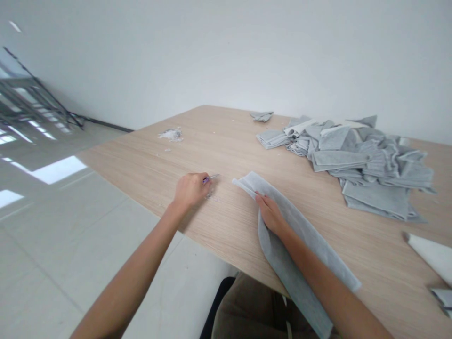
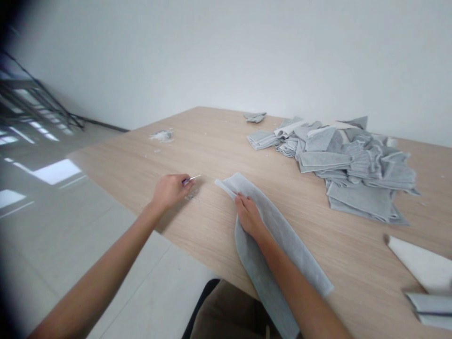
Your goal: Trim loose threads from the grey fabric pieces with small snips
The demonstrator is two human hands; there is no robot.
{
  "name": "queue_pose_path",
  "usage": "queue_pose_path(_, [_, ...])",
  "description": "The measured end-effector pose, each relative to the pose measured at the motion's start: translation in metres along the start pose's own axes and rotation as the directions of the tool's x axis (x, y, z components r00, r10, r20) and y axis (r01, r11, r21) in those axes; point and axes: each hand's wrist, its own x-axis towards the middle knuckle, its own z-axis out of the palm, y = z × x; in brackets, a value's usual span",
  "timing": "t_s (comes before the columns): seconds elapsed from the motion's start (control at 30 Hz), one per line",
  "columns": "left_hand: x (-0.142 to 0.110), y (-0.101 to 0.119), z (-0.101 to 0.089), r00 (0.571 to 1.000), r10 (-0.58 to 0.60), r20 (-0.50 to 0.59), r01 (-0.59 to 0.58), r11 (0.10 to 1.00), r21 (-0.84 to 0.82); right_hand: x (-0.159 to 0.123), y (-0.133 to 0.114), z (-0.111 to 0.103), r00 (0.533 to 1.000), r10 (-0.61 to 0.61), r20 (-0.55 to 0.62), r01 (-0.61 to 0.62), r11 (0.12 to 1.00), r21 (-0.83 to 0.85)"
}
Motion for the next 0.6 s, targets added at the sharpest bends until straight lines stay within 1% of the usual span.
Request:
queue_pose_path(0.1, [-0.005,-0.005,0.0,0.997,-0.01,0.082,0.005,0.998,0.06,0.0,0.001,0.001,1.0,0.007,-0.002,-0.007,1.0,-0.028])
queue_pose_path(0.17, [-0.007,-0.004,-0.001,0.993,-0.02,0.114,0.011,0.997,0.081,0.001,0.002,0.001,1.0,0.002,0.003,-0.002,0.996,-0.085])
queue_pose_path(0.27, [-0.009,-0.002,-0.006,0.992,-0.041,0.118,0.03,0.996,0.089,0.002,0.002,0.001,0.999,-0.033,0.03,0.038,0.984,-0.173])
queue_pose_path(0.4, [-0.018,0.004,-0.025,0.995,-0.05,0.08,0.046,0.997,0.057,-0.001,0.0,0.003,0.991,-0.107,0.086,0.125,0.962,-0.243])
queue_pose_path(0.5, [-0.034,0.015,-0.038,0.999,-0.033,0.03,0.034,0.999,-0.041,-0.006,-0.004,0.008,0.981,-0.15,0.125,0.18,0.942,-0.285])
queue_pose_path(0.6, [-0.053,0.029,-0.043,1.0,0.006,-0.01,-0.009,0.969,-0.246,-0.014,-0.007,0.011,0.971,-0.187,0.15,0.23,0.901,-0.367])
